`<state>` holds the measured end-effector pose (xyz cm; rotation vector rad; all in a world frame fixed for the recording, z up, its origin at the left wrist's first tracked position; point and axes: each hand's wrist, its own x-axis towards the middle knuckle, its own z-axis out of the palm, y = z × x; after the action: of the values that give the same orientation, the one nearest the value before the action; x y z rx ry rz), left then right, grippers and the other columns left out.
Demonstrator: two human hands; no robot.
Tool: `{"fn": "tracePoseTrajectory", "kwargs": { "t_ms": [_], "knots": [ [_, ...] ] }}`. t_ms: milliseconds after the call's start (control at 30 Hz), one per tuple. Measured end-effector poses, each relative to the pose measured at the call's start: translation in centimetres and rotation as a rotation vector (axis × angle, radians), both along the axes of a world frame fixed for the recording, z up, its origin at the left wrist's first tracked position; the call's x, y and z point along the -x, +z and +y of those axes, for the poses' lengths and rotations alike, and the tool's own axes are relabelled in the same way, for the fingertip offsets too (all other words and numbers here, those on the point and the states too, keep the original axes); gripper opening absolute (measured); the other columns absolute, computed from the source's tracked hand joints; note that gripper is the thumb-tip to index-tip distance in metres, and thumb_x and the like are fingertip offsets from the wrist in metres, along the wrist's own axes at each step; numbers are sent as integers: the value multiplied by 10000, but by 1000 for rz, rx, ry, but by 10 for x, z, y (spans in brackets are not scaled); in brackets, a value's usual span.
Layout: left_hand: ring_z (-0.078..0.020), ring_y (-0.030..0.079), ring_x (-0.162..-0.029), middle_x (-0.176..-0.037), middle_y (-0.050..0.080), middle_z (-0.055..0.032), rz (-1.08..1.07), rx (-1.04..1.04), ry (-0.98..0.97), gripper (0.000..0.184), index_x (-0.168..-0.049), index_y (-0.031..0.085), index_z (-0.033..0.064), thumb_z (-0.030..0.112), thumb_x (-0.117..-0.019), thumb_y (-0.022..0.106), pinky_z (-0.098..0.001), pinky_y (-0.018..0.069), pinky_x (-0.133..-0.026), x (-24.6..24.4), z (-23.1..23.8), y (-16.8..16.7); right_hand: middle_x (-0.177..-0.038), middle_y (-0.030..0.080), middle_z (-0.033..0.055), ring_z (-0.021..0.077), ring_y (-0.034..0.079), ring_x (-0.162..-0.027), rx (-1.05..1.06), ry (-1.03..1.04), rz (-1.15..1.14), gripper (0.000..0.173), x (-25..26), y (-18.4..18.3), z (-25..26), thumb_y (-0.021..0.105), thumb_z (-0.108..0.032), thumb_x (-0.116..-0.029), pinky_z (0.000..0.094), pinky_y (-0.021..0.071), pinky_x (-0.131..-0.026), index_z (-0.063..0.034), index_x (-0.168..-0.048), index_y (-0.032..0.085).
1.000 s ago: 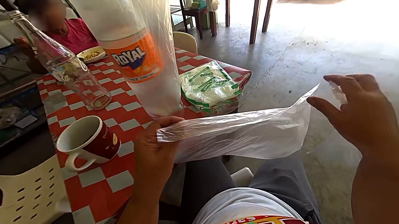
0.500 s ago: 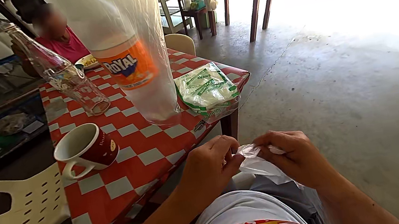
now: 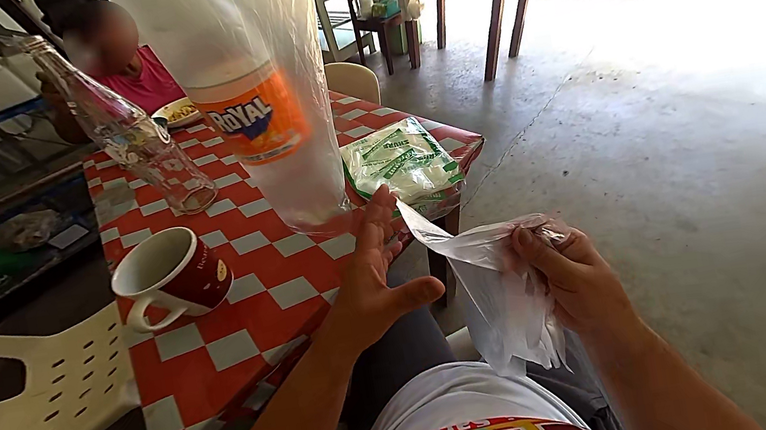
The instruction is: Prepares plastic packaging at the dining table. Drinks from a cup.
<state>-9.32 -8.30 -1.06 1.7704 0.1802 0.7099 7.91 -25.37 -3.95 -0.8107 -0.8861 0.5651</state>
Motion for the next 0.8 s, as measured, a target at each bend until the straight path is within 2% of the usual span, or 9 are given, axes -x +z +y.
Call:
{"fn": "tracePoseTrajectory", "kwargs": {
  "t_ms": [67,133,200,267,400,533,633,733,800],
  "knots": [
    [-178,494,-1393,-1566,440,-21,2,202,-59,1247,-1636,134,202,546,-703,888,-378,469,-1124,-8,-1,-2,-840,755,0,29,709,-733,6,130,105,198,-2,-1,-2,562,-133,-1049,189,603,-699,-95,-1008,752],
    [-197,601,-1276,-1426,582,-63,-53,379,-122,1116,-1599,230,137,435,-752,892,-372,513,-1070,-15,-2,-3,-858,762,8,37,719,-753,1,219,151,188,-7,-2,-4,593,-169,-1040,201,611,-721,-98,-1019,765],
    [-203,684,-1131,-1196,717,-94,-138,496,-168,598,-1375,571,50,242,-867,820,-377,541,-1023,-19,-5,-2,-879,765,0,34,720,-774,11,194,127,179,-13,-3,-4,606,-178,-1033,204,610,-737,-109,-1028,771],
    [-106,708,-977,-1007,748,-19,-150,458,-126,113,-1056,741,89,117,-955,699,-298,575,-937,-22,-12,3,-901,763,-20,22,710,-792,31,101,63,146,-19,-5,-5,629,-164,-1016,193,599,-738,-126,-1028,769],
    [-43,700,-919,-967,746,50,-170,135,68,102,-1008,735,120,62,-958,667,-228,589,-855,-19,-20,8,-980,744,-74,-11,684,-844,12,38,-63,147,-29,-8,-8,744,-188,-933,173,580,-750,-155,-1076,737],
    [-34,708,-939,-1037,748,91,-241,-141,180,170,-1125,731,184,230,-964,708,-205,598,-837,-8,-17,13,-948,745,-50,3,679,-821,-15,-60,-38,91,-30,-8,-6,712,-92,-948,187,578,-739,-116,-1024,755],
    [17,691,-889,-1012,735,156,-279,-214,189,150,-1123,727,267,302,-985,679,-152,581,-798,-1,-17,21,-959,714,-59,-28,620,-779,14,5,-84,102,-32,-8,-7,672,-58,-960,161,520,-673,-70,-1053,713],
    [65,675,-898,-1013,726,219,-182,-302,110,131,-1103,724,328,279,-996,664,-120,562,-803,4,-19,24,-1111,697,-19,15,659,-958,-27,83,-101,313,-30,-5,-9,686,-44,-941,215,565,-829,1,-1239,600],
    [62,678,-921,-1038,729,217,-116,-341,45,150,-1114,728,322,250,-998,665,-132,565,-820,6,-19,24,-1052,695,-21,0,643,-887,-50,46,-87,243,-28,-4,-9,666,-27,-950,184,546,-760,5,-1187,622]
  ]
}}
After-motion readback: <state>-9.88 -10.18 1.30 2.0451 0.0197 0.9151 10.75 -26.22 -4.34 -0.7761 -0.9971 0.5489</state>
